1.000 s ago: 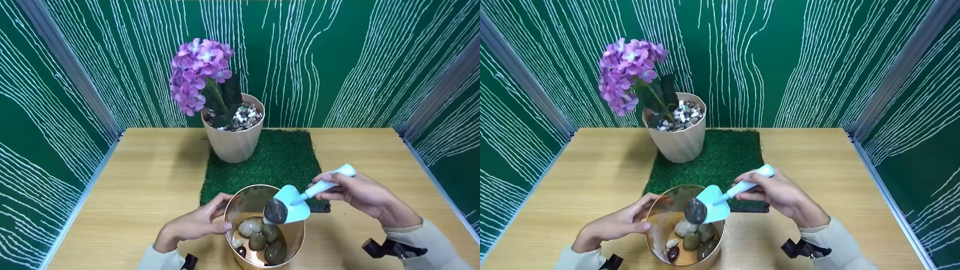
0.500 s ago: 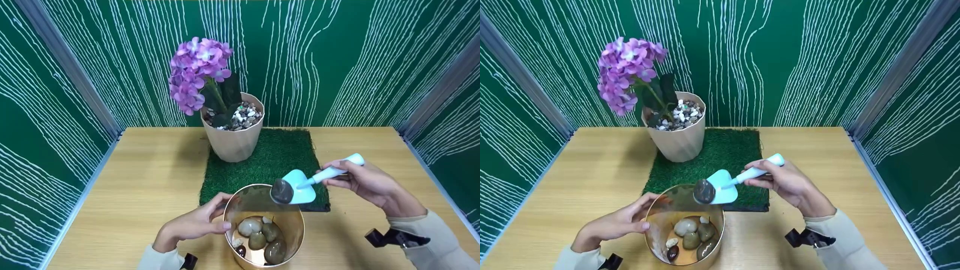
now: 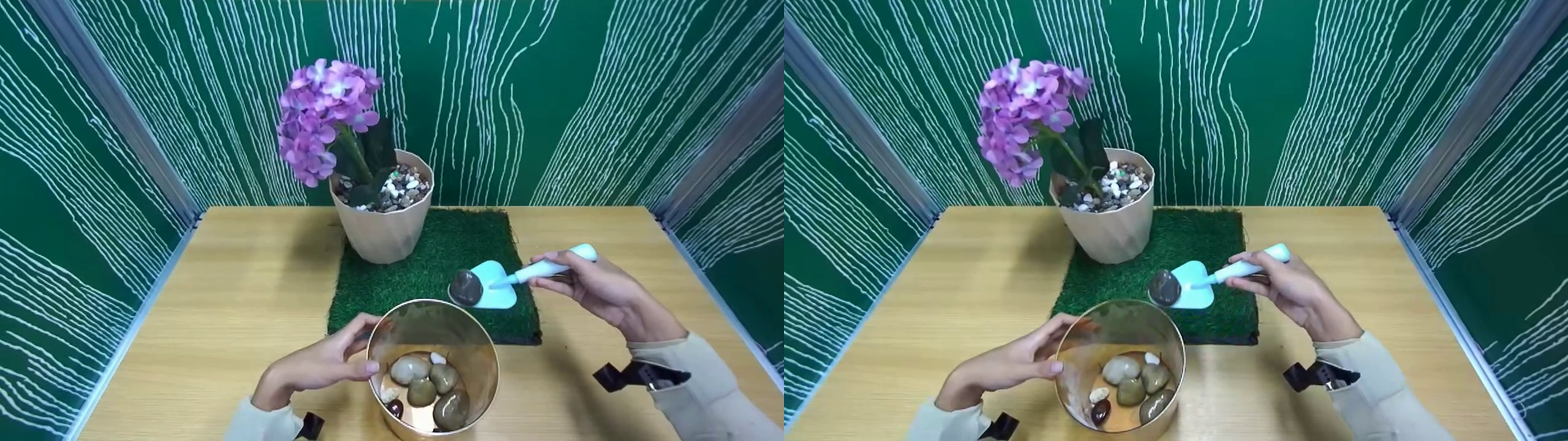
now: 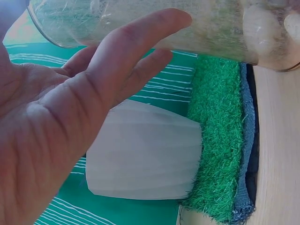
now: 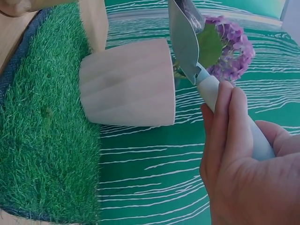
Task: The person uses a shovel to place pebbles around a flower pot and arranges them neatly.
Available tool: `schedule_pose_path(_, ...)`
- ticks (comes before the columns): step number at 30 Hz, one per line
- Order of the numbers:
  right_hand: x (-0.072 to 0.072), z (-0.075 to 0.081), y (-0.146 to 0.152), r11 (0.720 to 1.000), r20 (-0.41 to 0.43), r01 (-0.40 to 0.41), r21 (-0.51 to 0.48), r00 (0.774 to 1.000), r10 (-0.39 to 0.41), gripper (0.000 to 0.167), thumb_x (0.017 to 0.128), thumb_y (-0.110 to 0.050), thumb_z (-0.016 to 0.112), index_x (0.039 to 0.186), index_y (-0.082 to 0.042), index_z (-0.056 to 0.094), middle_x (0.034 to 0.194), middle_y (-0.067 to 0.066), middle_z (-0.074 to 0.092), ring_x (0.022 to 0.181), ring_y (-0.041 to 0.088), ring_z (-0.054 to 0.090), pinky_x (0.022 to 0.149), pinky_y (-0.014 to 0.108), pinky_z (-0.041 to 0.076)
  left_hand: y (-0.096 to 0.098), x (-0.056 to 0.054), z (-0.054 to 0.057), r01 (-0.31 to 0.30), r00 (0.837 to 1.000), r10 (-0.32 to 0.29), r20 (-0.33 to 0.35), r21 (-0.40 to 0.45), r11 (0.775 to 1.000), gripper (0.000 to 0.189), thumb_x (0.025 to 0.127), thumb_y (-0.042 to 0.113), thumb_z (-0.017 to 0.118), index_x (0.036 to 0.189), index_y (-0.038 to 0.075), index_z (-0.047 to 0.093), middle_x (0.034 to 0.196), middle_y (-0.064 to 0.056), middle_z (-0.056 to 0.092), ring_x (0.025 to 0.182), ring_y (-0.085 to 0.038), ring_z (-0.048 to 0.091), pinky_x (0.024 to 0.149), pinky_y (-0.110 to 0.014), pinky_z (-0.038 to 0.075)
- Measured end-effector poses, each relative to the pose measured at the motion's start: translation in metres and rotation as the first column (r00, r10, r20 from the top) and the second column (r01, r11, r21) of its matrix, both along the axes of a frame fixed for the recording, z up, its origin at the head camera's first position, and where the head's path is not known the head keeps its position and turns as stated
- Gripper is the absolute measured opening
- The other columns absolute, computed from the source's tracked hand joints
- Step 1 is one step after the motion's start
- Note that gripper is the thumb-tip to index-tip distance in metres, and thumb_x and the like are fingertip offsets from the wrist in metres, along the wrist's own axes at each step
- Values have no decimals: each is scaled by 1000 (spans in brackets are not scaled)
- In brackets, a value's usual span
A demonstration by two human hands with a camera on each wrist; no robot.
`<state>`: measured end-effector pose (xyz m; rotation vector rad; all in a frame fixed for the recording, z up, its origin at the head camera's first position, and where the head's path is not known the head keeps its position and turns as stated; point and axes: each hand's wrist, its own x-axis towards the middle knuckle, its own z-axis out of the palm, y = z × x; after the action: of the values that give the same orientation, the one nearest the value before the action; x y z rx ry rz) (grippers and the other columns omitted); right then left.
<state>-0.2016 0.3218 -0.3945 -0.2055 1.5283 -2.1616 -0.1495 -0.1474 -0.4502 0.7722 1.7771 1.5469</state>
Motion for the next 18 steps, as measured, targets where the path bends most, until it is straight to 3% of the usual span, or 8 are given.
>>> schedule_pose_path(4,-4,-3,1,1000,4,29,-2,1000,-29,49,124,-9,37,116,-3,85,114,10,84,106,19,87,99,24,65,-1,0,0,-3,1000,3,0,-6,1000,93,107,64,73,161,0,33,177,-24,35,172,-48,30,119,-43,58)
schedule_pose_path(9,-9,-10,-3,995,49,102,13,993,-103,48,124,-10,39,114,-5,85,115,9,81,105,17,86,99,22,65,-1,0,1,0,1000,0,-6,4,1000,90,108,61,72,161,-1,33,178,-25,34,172,-48,30,121,-39,56)
schedule_pose_path(18,-16,-36,-19,963,153,266,37,951,-269,46,123,-10,42,106,-11,84,111,6,79,102,14,85,99,22,65,0,-1,-1,22,1000,-21,-4,50,999,89,111,54,71,163,-5,30,176,-30,36,170,-48,34,117,-31,57)
